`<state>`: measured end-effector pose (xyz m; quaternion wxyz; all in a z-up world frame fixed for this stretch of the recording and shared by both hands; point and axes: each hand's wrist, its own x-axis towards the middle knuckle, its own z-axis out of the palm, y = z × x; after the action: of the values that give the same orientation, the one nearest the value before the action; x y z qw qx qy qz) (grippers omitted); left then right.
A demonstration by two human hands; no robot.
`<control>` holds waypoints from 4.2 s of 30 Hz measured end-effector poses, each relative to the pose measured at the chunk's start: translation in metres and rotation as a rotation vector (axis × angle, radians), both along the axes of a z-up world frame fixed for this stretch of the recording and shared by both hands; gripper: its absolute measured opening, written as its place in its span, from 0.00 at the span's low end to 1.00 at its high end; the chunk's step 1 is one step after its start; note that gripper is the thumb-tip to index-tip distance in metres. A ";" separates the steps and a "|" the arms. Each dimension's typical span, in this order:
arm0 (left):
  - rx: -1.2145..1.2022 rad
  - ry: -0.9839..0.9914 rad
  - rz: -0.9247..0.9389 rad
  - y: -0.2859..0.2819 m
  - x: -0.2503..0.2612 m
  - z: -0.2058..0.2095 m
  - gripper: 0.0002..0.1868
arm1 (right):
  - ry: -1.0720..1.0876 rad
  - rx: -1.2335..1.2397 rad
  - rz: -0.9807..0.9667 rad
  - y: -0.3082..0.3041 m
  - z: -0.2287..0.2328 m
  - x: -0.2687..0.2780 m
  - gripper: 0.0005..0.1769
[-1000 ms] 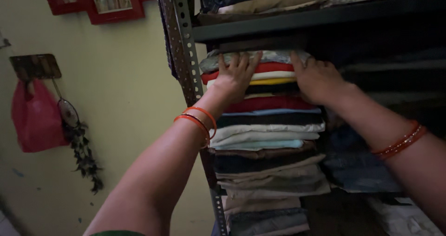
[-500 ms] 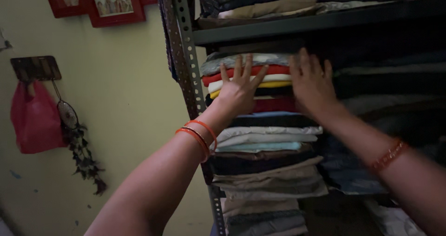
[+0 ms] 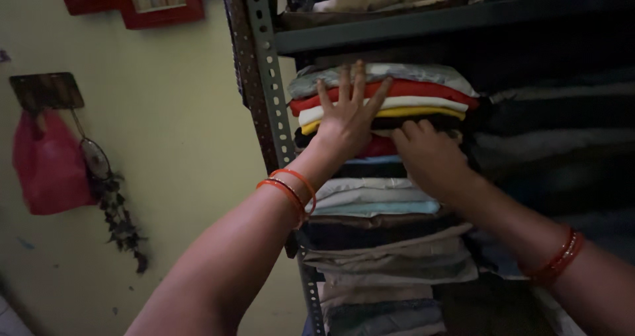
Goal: The person picks up a folded garment from a bed and places it into a stack on a closet shelf, then rearranges the stack by patting and tucking the items.
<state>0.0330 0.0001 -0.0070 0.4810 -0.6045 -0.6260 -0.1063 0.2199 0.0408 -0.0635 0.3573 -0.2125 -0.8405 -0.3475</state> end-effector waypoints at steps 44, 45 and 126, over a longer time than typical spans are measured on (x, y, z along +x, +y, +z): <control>-0.232 -0.166 -0.628 -0.004 0.010 -0.032 0.15 | -0.113 -0.388 -0.162 0.020 0.070 -0.017 0.16; -0.286 -0.269 -0.524 -0.002 0.007 -0.038 0.16 | -0.082 -0.365 -0.136 0.020 0.071 -0.017 0.19; -0.110 -0.478 -0.095 0.005 -0.011 0.048 0.33 | 0.391 -0.751 -0.112 0.094 0.126 -0.049 0.33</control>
<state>0.0217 0.0054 0.0412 0.2803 -0.6163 -0.6975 -0.2346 0.1705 0.1346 0.0625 0.3881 -0.4352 -0.8123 0.0107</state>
